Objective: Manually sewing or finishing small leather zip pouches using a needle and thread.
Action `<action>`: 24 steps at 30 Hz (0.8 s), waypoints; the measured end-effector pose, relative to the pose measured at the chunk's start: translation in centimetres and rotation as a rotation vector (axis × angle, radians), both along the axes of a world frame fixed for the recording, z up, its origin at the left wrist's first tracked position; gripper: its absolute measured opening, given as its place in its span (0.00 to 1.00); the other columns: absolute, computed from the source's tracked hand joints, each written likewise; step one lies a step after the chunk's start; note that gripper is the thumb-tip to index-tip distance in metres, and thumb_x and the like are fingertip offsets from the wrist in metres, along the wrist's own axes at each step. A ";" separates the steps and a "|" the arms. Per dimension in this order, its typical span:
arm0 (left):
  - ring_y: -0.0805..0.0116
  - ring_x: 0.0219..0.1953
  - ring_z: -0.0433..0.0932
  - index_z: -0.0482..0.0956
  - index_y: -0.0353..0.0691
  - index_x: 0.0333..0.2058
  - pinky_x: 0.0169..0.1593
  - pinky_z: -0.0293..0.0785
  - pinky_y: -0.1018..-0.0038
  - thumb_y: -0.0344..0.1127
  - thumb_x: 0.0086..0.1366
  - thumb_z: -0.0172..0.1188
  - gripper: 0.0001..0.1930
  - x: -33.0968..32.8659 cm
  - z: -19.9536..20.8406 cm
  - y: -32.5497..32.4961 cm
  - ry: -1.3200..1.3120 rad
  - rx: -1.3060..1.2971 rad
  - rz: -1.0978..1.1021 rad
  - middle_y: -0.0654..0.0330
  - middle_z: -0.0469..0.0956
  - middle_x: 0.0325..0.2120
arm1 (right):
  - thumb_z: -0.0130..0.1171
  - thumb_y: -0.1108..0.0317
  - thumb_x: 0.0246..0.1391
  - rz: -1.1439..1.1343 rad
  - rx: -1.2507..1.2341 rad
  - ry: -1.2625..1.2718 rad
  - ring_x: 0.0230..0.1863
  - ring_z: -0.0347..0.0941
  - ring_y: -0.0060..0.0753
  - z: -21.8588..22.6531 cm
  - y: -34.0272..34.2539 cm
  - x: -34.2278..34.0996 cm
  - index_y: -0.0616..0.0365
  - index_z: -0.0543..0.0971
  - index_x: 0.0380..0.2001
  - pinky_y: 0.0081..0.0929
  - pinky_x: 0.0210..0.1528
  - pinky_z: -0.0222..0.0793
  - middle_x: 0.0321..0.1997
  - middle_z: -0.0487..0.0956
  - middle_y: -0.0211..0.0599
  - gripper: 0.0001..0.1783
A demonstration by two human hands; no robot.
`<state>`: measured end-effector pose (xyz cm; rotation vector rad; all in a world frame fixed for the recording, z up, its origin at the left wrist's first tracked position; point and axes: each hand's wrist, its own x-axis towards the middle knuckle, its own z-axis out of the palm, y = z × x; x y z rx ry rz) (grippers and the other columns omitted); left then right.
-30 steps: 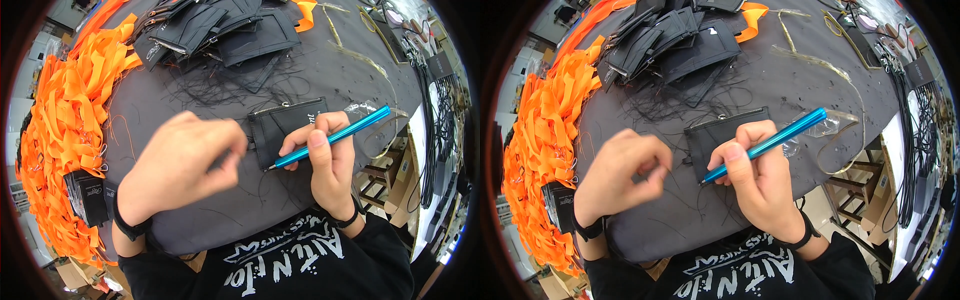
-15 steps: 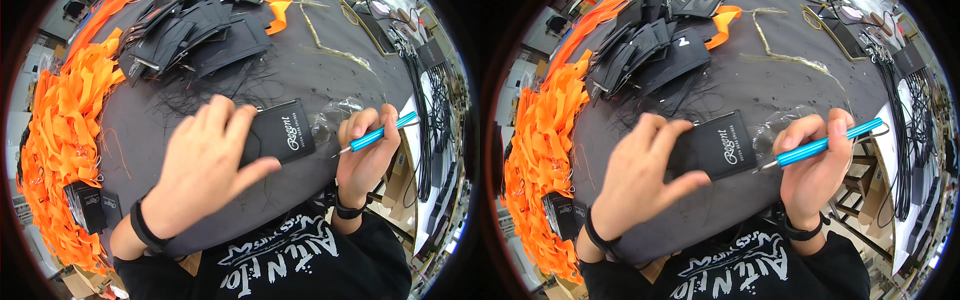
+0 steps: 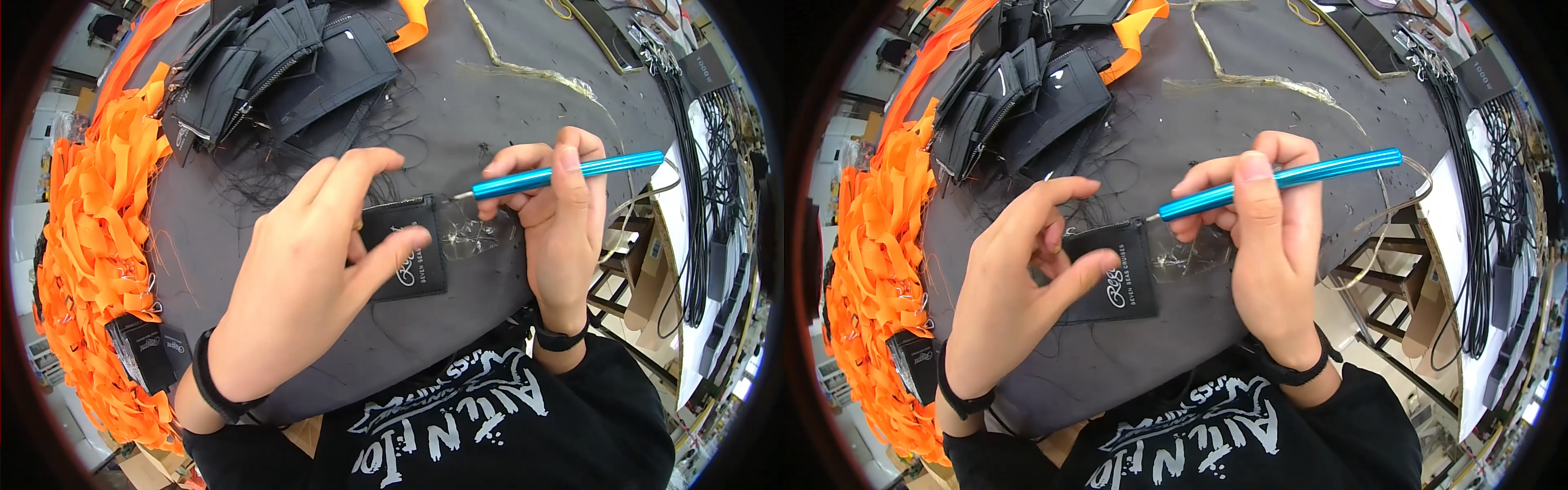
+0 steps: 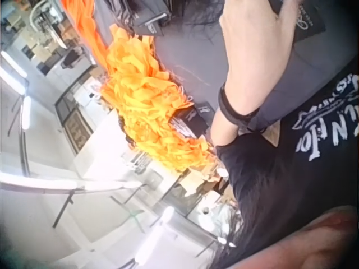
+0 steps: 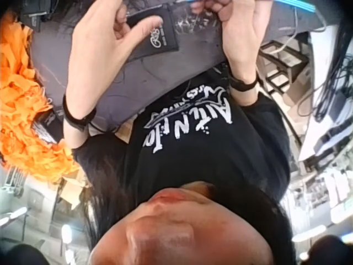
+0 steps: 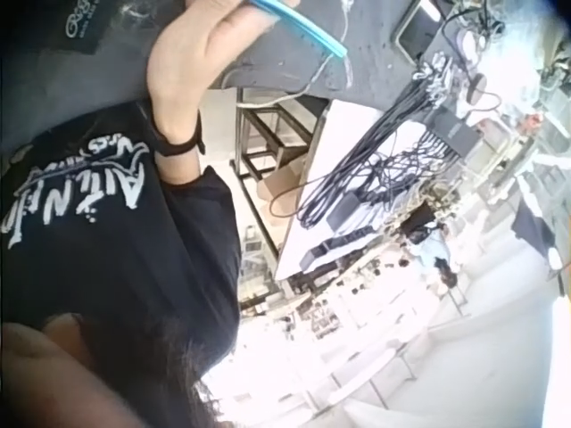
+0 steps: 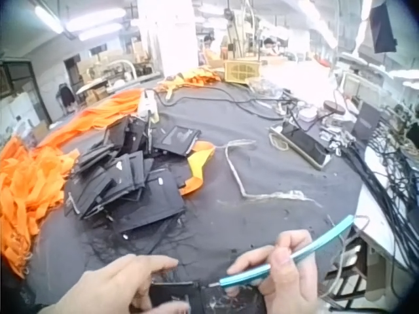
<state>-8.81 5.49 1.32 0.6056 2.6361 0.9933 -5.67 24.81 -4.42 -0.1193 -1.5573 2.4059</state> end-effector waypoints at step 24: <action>0.82 0.26 0.70 0.74 0.34 0.34 0.33 0.68 0.83 0.24 0.63 0.54 0.02 -0.6 -0.9 1.1 -0.063 0.007 0.025 0.66 0.73 0.24 | 0.38 0.59 0.71 0.038 0.291 0.029 0.29 0.77 0.36 -0.5 0.0 -0.5 0.58 0.57 0.43 0.28 0.38 0.76 0.34 0.77 0.57 0.12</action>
